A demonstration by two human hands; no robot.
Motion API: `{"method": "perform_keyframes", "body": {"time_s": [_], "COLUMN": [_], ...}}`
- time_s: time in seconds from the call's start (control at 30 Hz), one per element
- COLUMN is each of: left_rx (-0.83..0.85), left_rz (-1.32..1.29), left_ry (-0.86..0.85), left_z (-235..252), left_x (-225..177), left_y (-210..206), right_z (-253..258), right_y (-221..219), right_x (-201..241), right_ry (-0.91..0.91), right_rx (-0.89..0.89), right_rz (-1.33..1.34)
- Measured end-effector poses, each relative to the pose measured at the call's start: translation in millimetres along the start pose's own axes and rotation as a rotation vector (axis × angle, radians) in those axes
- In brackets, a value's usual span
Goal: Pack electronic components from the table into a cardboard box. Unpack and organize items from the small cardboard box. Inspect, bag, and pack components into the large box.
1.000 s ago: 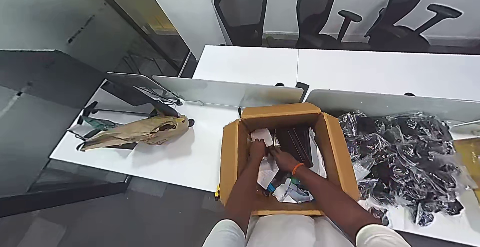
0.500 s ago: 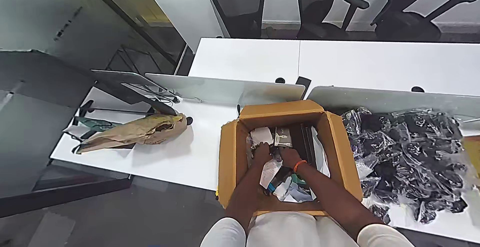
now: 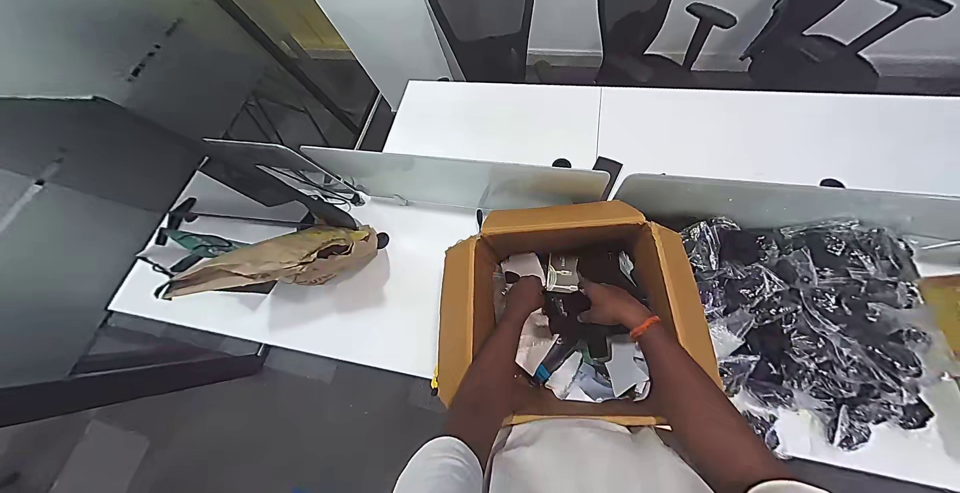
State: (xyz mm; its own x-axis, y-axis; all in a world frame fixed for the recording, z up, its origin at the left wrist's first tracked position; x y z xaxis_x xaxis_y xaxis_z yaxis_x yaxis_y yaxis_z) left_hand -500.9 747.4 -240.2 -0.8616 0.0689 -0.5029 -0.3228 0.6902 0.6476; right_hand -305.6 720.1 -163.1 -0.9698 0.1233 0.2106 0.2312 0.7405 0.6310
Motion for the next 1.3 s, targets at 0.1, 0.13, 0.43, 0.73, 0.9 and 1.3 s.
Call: {"method": "perform_keyframes", "body": {"time_s": [0.1,0.13,0.43,0.73,0.9,1.3], "left_rx": [-0.074,-0.115,-0.434,-0.343,-0.246,-0.484], "left_rz": [-0.09,-0.149,-0.943,-0.993,-0.736,-0.161], "left_ry": [-0.057,-0.101,-0.39,-0.527,-0.755,-0.948], "left_z": [-19,-28,-116,-147,-157,-124], "left_x": [-18,-25,-54,-82,-143,-301], "left_y": [27,36,32,-6,8,36], "right_z": [-19,-26,-90,-136,-158,-193], "right_y": [5,4,1,5,10,14], "right_x": [-14,-18,-23,-23,-29,-166], "right_ry": [0.154,0.217,0.772,0.173,0.083,0.48], "right_rx": [-0.06,-0.081,-0.03,-0.222,-0.395,-0.642], "right_rz": [0.32,0.438,1.392,1.795,1.823,2.222]}}
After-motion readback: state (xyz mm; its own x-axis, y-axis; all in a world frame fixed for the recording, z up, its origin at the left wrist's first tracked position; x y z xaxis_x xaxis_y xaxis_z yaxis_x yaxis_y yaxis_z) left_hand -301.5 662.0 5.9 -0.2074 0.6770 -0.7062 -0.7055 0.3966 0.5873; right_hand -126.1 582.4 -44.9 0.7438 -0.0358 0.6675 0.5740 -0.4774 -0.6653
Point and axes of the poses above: each hand's wrist, its own z-axis towards the middle knuckle, its own y-axis out of the back of the hand, x = y × z, the point moved 5 cm from there along z, towards the middle knuckle, and after that the axes turned 13 degrees about -y, right-handed, at the moved point
